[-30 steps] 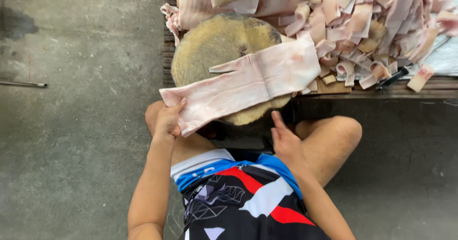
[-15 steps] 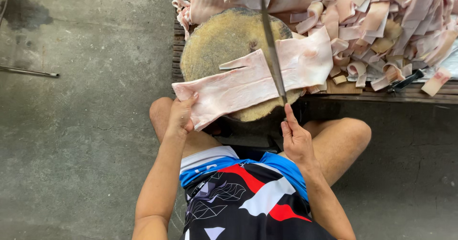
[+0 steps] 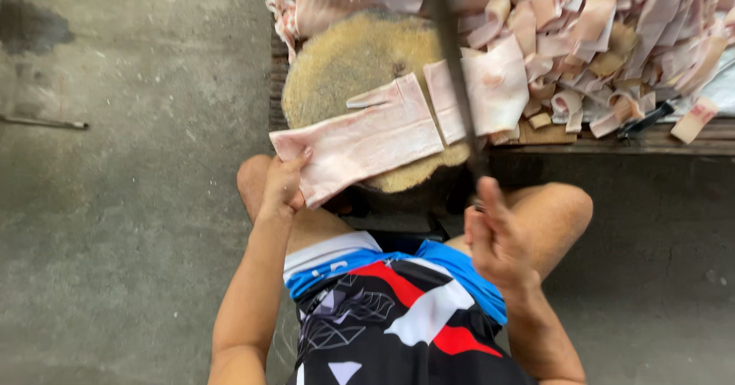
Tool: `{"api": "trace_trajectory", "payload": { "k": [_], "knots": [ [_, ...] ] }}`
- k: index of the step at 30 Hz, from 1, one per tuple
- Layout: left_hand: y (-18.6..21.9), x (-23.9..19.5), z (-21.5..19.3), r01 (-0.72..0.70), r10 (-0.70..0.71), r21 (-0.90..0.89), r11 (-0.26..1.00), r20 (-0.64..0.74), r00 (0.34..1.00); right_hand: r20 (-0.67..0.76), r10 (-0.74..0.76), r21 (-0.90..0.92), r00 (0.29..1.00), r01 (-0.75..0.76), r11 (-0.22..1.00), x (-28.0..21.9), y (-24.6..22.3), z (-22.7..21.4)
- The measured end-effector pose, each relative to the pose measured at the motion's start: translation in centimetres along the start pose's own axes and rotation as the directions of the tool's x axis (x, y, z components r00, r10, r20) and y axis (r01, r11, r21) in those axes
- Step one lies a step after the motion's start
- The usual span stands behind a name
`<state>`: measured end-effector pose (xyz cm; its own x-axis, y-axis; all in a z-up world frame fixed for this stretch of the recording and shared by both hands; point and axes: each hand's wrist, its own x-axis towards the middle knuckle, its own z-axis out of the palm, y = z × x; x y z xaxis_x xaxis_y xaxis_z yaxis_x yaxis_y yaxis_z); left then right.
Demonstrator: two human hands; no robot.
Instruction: The person sits on the ground and uses a large knife to cut sheets of pork skin into smaller rectangular pieces on a round wooden chopping block. They repeatedly pick up sheets, slice them, and move the cut pieces to a pile on a nearby table.
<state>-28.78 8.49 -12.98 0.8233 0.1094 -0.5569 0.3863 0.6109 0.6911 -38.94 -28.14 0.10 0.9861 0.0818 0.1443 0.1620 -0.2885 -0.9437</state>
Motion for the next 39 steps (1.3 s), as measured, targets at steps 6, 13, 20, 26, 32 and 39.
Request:
{"api": "trace_trajectory", "payload": {
  "k": [6, 13, 20, 26, 32, 39],
  "knots": [
    [0.1, 0.3, -0.1, -0.008, 0.008, -0.018, 1.0, 0.014, 1.0, -0.122, -0.315, 0.149, 0.941, 0.331, 0.932, -1.5, 4.0, 2.5],
    [0.1, 1.5, -0.6, -0.048, 0.048, 0.036, 0.998, -0.005, 0.999, 0.005, 0.183, -0.458, 0.983, -0.16, 0.874, 2.5, 6.5, 4.5],
    [-1.3, 1.1, 0.8, -0.081, 0.081, -0.008, 0.997, -0.002, 0.997, -0.018, 0.1, -0.371, 0.995, -0.099, 0.923, 1.0, 4.5, 3.7],
    [-1.5, 0.9, 0.6, -0.045, 0.045, -0.05, 0.998, 0.004, 0.999, 0.077, 0.059, -0.403, 0.995, -0.023, 0.915, 1.4, 6.0, 7.1],
    [-1.5, 0.8, 0.8, -0.053, 0.054, -0.061, 0.997, 0.022, 0.998, 0.078, 0.239, -0.284, 0.968, -0.208, 0.936, 1.4, 2.1, 4.3],
    [-0.6, -0.2, 1.8, -0.003, 0.003, 0.001, 1.0, -0.044, 0.999, -0.024, -0.404, 0.101, 0.914, 0.405, 0.909, -0.9, 0.6, 1.2]
  ]
}}
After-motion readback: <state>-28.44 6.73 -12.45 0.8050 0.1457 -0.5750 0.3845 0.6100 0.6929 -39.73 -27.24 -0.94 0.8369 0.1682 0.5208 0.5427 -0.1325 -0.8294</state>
